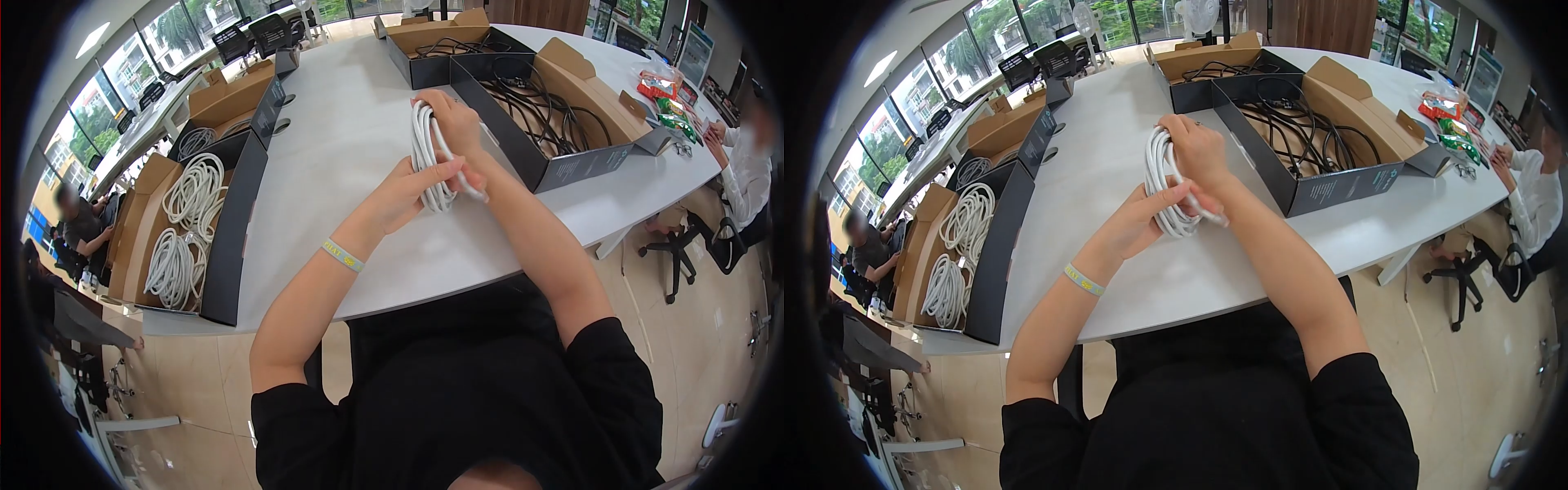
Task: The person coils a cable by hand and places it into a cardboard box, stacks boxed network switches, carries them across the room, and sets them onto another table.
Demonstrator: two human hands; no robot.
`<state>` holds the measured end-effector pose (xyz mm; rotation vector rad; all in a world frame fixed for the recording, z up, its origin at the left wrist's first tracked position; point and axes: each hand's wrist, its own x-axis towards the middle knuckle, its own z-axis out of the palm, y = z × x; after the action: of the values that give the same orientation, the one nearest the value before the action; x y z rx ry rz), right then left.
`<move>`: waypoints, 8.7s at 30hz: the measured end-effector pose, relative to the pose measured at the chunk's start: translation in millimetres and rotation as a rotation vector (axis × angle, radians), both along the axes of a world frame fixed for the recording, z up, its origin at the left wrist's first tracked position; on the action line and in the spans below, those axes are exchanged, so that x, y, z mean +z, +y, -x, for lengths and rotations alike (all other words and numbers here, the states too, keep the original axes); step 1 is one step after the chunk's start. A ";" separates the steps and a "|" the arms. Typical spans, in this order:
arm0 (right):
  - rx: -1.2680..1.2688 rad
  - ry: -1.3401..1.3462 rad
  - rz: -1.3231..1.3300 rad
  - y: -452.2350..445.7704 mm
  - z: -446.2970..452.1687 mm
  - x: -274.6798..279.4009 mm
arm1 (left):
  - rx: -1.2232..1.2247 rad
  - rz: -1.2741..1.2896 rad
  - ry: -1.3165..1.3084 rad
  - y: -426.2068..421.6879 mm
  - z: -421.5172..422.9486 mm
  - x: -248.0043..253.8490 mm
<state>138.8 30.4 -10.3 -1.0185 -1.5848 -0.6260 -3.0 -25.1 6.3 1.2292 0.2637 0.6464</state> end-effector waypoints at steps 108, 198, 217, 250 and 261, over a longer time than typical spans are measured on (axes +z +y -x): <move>0.679 0.403 0.646 -16.7 -15.2 21.8 | 0.166 -0.084 0.123 32.7 30.4 10.5; 0.205 0.170 0.199 -16.3 11.1 11.5 | 0.782 -0.736 0.276 61.3 35.7 -10.9; 0.388 0.262 0.149 -20.8 15.9 19.7 | 1.009 -0.872 0.369 80.4 39.0 -18.3; 0.459 0.265 0.558 -9.1 -12.4 19.6 | 0.635 -0.330 0.174 64.5 34.4 -10.1; 0.485 0.178 0.655 -19.8 4.8 18.6 | 0.561 -0.187 0.087 68.5 39.6 -9.3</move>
<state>134.0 10.6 8.3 -1.0522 -1.8258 0.3334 -42.5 43.5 -3.0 1.3723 0.6458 1.1205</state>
